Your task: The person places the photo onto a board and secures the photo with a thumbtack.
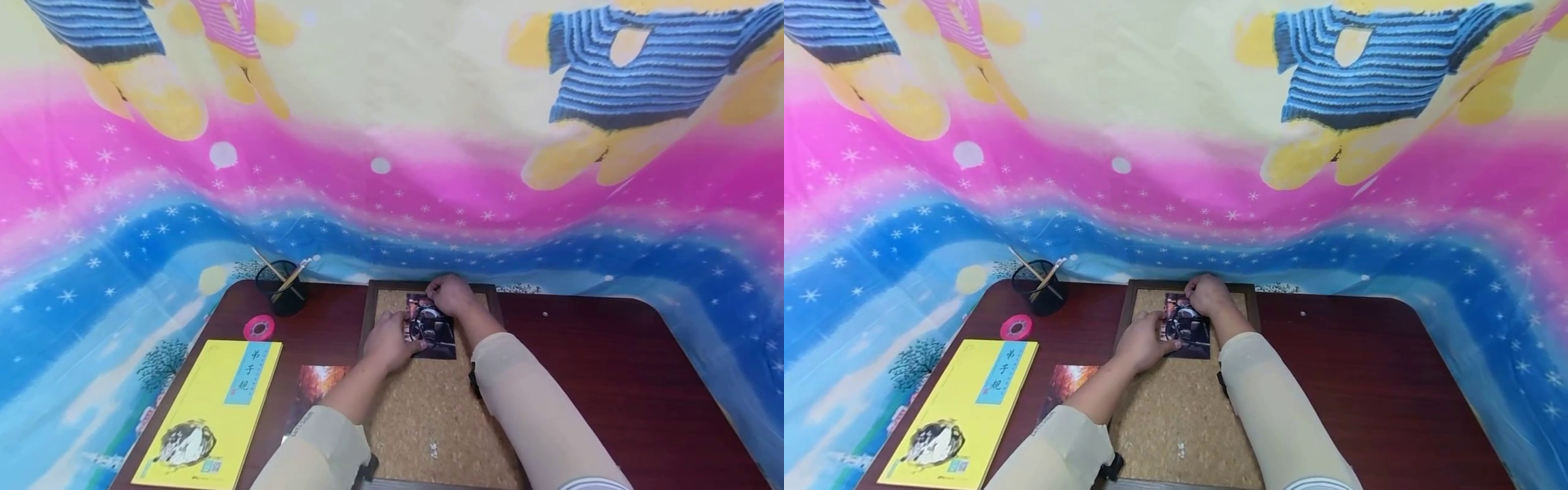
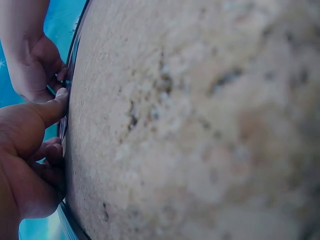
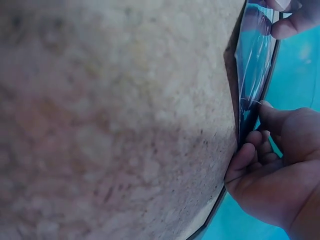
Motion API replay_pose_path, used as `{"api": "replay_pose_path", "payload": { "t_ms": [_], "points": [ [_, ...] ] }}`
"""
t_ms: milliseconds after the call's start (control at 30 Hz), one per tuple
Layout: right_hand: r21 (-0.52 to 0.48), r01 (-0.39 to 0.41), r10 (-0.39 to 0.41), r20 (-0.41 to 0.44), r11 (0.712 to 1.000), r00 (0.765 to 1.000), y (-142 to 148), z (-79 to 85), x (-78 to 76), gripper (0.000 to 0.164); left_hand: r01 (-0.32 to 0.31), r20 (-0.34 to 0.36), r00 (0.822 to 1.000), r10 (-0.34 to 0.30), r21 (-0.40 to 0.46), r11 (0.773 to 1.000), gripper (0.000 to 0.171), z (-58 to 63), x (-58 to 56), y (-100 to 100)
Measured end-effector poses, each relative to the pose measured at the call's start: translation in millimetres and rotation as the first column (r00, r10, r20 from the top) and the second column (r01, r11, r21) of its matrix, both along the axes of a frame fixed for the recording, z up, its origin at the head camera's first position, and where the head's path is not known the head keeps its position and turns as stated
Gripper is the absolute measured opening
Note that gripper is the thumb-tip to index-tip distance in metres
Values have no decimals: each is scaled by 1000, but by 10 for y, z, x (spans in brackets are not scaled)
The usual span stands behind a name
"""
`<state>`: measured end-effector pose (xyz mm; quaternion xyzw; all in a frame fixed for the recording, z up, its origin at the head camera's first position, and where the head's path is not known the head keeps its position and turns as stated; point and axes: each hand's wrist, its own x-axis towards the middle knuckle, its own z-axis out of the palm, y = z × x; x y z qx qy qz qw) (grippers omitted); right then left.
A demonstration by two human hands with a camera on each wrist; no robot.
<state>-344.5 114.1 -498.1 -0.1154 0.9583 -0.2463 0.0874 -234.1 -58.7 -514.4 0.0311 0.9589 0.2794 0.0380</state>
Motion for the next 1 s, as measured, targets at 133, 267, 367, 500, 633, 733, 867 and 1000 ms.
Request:
{"api": "replay_pose_path", "payload": {
  "t_ms": [133, 267, 367, 500, 633, 733, 867, 1000],
  "points": [
    [5, 12, -12, -1, 1000, 1000, -21, -8, 6, 21, -2, 4, 1000, 2, 5, 1000, 78, 0, 5, -13],
    [12, 21, -21, 2, 1000, 1000, -50, -20, 8, 20, -10, 4, 1000, 10, 9, 1000, 78, 4, 8, -23],
    [15, 34, -34, 15, 999, 999, -68, -33, 11, 18, -12, 8, 1000, 12, 7, 1000, 78, -3, 7, -21],
    [25, 51, -52, 12, 998, 999, -69, -54, 8, 16, -5, 7, 1000, 5, 0, 1000, 78, -26, -5, -14],
    [40, 52, -52, -2, 998, 999, -29, -55, 19, 16, 13, 8, 1000, -13, 9, 1000, 79, -25, -5, -1],
    [47, 31, -31, -5, 998, 1000, 1, -50, 36, 16, 47, 21, 999, -48, 63, 997, 78, -12, -10, -27],
    [33, -22, 23, -36, 999, 999, 27, -20, 64, 17, 86, 37, 995, -91, 126, 988, 77, 14, -48, -109],
    [-29, -34, 33, -26, 999, 999, 40, 22, 114, 18, 89, 26, 995, -93, 146, 985, 74, 54, -46, -161]
  ]
}}
